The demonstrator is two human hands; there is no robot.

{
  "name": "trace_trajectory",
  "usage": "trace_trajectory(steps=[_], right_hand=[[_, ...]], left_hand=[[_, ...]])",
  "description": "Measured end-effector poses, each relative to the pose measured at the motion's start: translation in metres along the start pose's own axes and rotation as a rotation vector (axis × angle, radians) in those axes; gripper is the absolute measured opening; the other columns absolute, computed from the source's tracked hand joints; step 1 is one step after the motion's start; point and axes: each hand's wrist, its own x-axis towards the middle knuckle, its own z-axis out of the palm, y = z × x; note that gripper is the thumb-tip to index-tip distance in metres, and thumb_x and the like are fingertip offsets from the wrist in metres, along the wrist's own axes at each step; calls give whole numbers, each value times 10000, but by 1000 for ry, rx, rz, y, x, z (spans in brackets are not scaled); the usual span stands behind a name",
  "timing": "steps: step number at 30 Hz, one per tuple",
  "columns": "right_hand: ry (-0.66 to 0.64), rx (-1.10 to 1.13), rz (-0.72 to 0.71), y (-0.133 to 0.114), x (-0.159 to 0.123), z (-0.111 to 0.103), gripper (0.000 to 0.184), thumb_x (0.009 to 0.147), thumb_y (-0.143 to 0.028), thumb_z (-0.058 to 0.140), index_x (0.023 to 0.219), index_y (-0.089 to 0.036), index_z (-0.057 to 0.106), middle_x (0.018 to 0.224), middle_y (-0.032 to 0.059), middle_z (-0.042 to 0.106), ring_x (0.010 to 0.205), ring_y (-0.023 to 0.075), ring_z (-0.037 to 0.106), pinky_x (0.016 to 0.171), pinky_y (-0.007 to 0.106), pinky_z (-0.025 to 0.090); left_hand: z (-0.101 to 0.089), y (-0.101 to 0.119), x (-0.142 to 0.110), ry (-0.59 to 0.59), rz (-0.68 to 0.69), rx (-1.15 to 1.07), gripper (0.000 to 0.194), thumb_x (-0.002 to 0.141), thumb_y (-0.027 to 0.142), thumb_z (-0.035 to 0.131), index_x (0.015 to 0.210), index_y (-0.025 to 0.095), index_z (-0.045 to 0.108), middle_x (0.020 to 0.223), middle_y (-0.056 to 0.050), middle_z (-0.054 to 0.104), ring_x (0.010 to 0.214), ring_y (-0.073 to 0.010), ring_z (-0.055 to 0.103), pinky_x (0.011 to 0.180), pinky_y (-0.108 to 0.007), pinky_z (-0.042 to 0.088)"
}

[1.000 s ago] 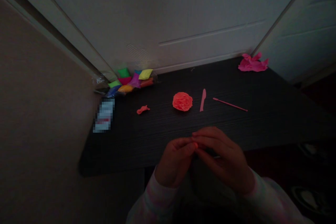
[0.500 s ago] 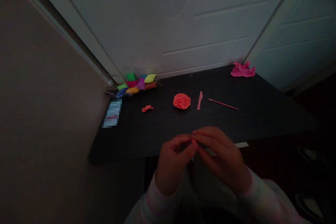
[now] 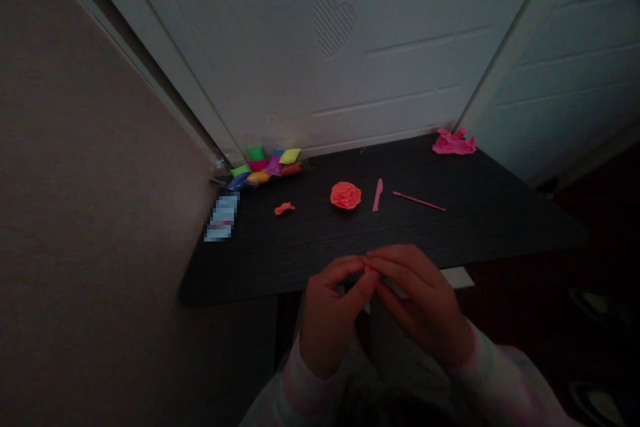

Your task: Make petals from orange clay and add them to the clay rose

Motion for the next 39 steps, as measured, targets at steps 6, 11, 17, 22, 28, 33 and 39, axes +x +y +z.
trace_trajectory(steps=[6,11,17,22,28,33,39], right_hand=[[10,13,-3,-4,-1,2,307,785,-91,515,1074,-195,511,951,66,605,892,173,553,748,344,475],[33,-42,93,14,-3,1,277,809,-186,512,1086,-191,502,966,65,617,909,167,564,779,329,476],[-23,-471,484,102,14,-8,254,820,-265,471,1000,-124,581,1018,112,612,959,217,549,844,357,422],[-206,-617,626,143,25,-6,277,812,-289,464,956,-108,617,1013,150,607,916,271,552,768,386,422],[-380,-692,712,153,24,1,234,864,-280,432,956,-129,585,982,87,594,908,181,557,788,340,443],[-467,-753,765,157,24,1,304,835,-314,502,1082,-137,509,1083,79,542,916,177,556,772,377,473],[-562,-718,766,162,29,-5,302,840,-313,493,1095,-152,501,1095,73,537,918,176,555,769,379,475]], left_hand=[[2,4,-1,36,-26,19,86,700,193,624,732,202,704,811,-11,699,809,-163,613,785,-262,443],[0,0,1,97,-43,-91,85,698,239,633,727,216,710,784,-3,712,778,-147,620,749,-245,452],[1,-1,-2,97,-37,-177,72,692,265,644,706,235,708,729,12,713,711,-118,607,674,-217,452],[-1,7,-5,49,-15,-196,57,679,229,651,666,209,703,725,-9,710,726,-147,618,691,-249,465],[-4,14,-12,-39,-31,-306,43,648,249,685,681,235,709,724,-3,706,722,-138,609,672,-234,451],[-8,19,-21,-121,42,-390,58,634,285,701,674,244,710,674,0,683,666,-121,570,613,-221,424],[-8,25,-28,-172,57,-432,68,667,300,678,674,241,711,652,3,673,667,-118,569,629,-226,427]])
